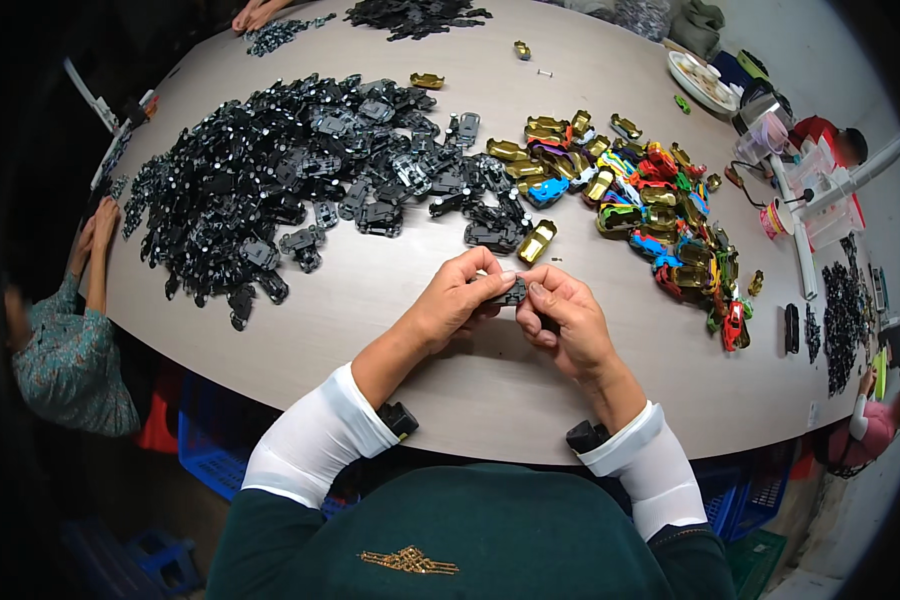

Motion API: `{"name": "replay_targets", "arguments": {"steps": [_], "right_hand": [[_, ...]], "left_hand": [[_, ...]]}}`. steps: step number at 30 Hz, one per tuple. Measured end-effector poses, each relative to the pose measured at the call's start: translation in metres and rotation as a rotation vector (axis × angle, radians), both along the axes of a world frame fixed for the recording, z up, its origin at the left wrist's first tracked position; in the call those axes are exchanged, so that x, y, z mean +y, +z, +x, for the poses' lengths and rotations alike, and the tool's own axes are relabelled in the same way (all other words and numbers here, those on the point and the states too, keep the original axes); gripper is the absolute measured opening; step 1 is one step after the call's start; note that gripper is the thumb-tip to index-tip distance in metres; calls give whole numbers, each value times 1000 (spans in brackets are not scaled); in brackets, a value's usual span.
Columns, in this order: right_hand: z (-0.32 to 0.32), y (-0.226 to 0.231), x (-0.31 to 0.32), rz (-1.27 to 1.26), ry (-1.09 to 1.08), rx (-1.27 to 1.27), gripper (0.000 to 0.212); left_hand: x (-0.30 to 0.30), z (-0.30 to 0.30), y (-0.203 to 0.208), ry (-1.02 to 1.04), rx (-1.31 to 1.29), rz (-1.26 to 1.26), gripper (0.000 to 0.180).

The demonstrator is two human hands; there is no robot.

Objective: The person assembles small toy cars by hand at a table. They pick up a black chassis and a colored body, press them together, and place the finished unit on the table. The process is repeated with different colored bodies throughout the clip.

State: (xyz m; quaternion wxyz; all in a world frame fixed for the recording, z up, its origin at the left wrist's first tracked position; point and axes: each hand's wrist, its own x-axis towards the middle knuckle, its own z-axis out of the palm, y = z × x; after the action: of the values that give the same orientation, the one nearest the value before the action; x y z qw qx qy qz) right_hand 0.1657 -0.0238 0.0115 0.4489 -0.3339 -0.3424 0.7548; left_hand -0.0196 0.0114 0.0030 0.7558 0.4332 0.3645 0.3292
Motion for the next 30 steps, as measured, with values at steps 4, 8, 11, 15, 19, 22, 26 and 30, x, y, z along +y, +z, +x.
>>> {"name": "replay_targets", "arguments": {"steps": [4,8,11,15,19,22,26,30], "right_hand": [[-1,2,-2,28,4,-29,16],[-1,1,-1,78,41,-68,18],[0,2,-2,96,66,-79,19],[2,1,-2,110,87,-106,19],[2,2,-1,112,90,-138,16],[0,1,-2,131,65,-256,12],[0,-7,-1,245,28,-485,10],[2,1,3,-6,25,-217,16]], "left_hand": [[2,-2,-1,-33,3,39,19],[3,-3,-7,-28,33,127,18],[4,-4,-7,-31,25,125,18],[4,-5,-1,-44,32,164,17],[4,-4,-1,-21,62,234,20],[5,-5,-4,-9,137,360,21],[0,1,-11,53,411,767,23],[5,-1,-9,125,303,650,19]]}}
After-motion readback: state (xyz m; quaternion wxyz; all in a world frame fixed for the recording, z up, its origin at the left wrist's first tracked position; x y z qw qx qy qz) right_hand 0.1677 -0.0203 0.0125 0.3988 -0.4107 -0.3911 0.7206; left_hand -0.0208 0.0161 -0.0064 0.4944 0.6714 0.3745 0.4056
